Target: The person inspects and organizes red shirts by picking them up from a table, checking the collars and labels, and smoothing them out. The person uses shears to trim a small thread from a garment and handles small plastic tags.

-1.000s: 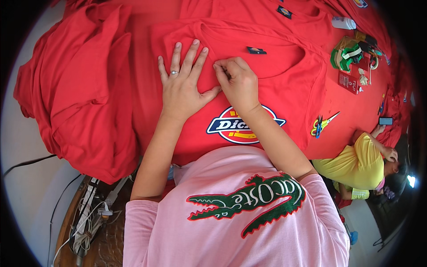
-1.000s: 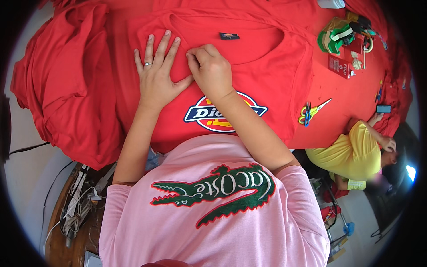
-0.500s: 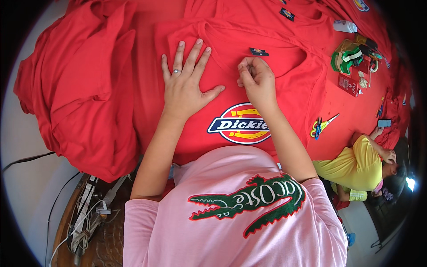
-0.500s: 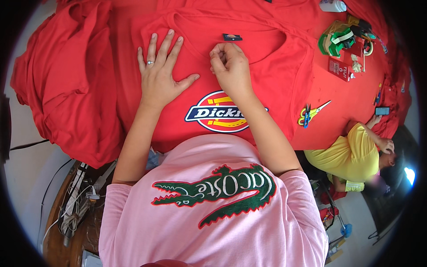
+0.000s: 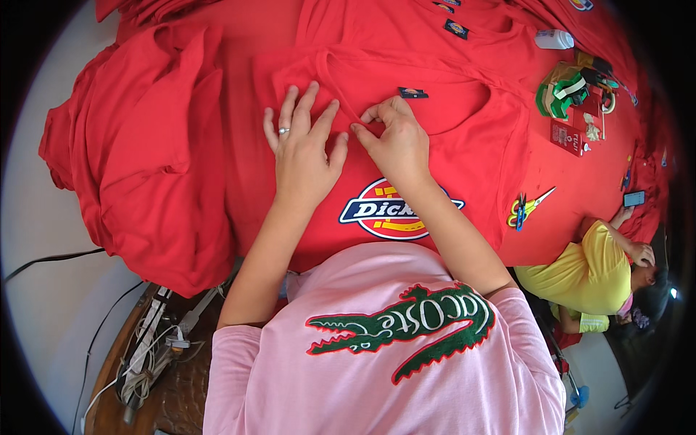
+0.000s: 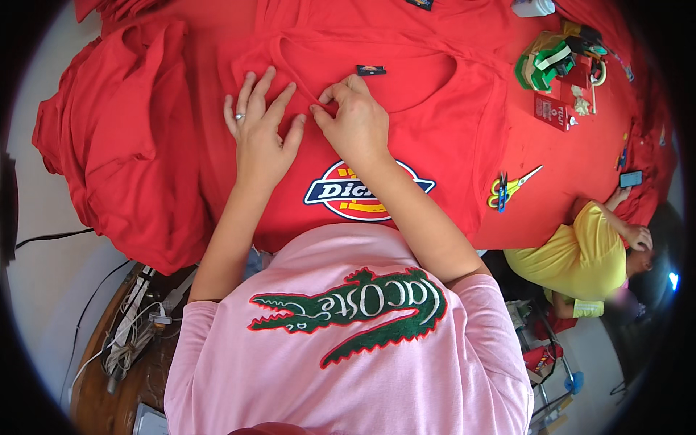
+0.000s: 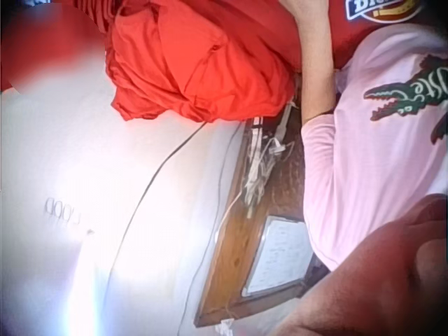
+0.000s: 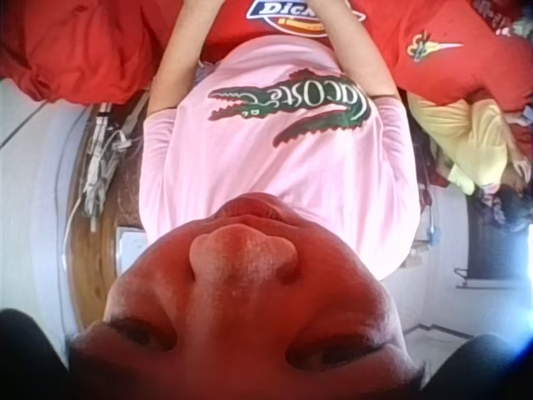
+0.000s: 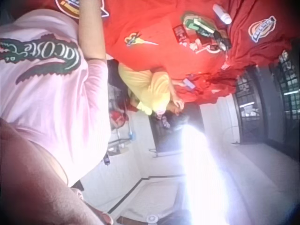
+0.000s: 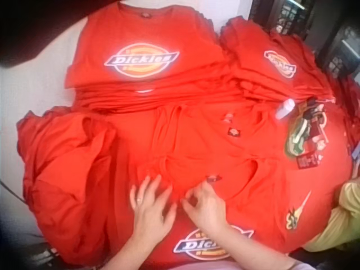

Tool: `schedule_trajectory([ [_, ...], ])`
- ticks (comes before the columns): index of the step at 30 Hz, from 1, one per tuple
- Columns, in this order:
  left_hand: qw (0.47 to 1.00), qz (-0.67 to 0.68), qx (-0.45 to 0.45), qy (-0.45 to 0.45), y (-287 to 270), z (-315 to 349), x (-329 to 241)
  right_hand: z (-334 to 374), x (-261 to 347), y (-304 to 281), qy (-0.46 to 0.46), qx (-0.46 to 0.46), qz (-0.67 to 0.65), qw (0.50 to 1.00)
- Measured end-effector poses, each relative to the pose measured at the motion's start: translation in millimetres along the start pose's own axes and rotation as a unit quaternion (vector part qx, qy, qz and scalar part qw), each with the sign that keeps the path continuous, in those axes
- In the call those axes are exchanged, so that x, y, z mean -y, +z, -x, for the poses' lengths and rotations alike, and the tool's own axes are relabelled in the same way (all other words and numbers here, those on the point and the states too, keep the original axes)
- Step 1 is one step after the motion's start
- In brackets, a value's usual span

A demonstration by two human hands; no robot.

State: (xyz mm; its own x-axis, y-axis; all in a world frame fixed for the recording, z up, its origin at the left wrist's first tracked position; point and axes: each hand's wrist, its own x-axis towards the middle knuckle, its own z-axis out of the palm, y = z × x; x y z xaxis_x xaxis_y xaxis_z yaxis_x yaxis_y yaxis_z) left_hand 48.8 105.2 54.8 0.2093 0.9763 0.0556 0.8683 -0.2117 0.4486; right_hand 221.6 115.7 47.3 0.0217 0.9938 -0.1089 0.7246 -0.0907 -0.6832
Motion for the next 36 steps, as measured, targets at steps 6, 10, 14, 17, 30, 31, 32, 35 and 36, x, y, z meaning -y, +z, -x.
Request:
schedule_trajectory([
  [6,0.995,0.031,-0.028,0.095,-3,-26,-4,4,-6,3,-0.042,-0.037,-0.039,0.998],
  [10,0.976,-0.089,0.003,0.198,-21,-43,0,11,-19,5,-0.195,-0.099,-0.001,0.976],
  [14,0.959,-0.074,-0.086,0.259,-25,-23,9,23,-26,-4,-0.342,-0.152,0.063,0.925],
  [17,0.946,-0.085,-0.162,0.266,-25,-4,16,30,-18,-14,-0.378,-0.164,0.063,0.909],
  [30,0.946,-0.069,-0.21,0.236,-24,17,18,43,-5,-27,-0.425,-0.171,0.045,0.888],
  [31,0.947,-0.066,-0.211,0.233,-23,17,18,43,-5,-28,-0.428,-0.17,0.043,0.886],
  [32,0.948,-0.062,-0.213,0.23,-22,18,18,43,-4,-27,-0.43,-0.172,0.04,0.885],
  [35,0.952,-0.049,-0.213,0.213,-19,20,19,43,-3,-25,-0.433,-0.175,0.041,0.884],
  [36,0.953,-0.048,-0.214,0.21,-18,21,20,44,-2,-25,-0.431,-0.175,0.047,0.884],
])
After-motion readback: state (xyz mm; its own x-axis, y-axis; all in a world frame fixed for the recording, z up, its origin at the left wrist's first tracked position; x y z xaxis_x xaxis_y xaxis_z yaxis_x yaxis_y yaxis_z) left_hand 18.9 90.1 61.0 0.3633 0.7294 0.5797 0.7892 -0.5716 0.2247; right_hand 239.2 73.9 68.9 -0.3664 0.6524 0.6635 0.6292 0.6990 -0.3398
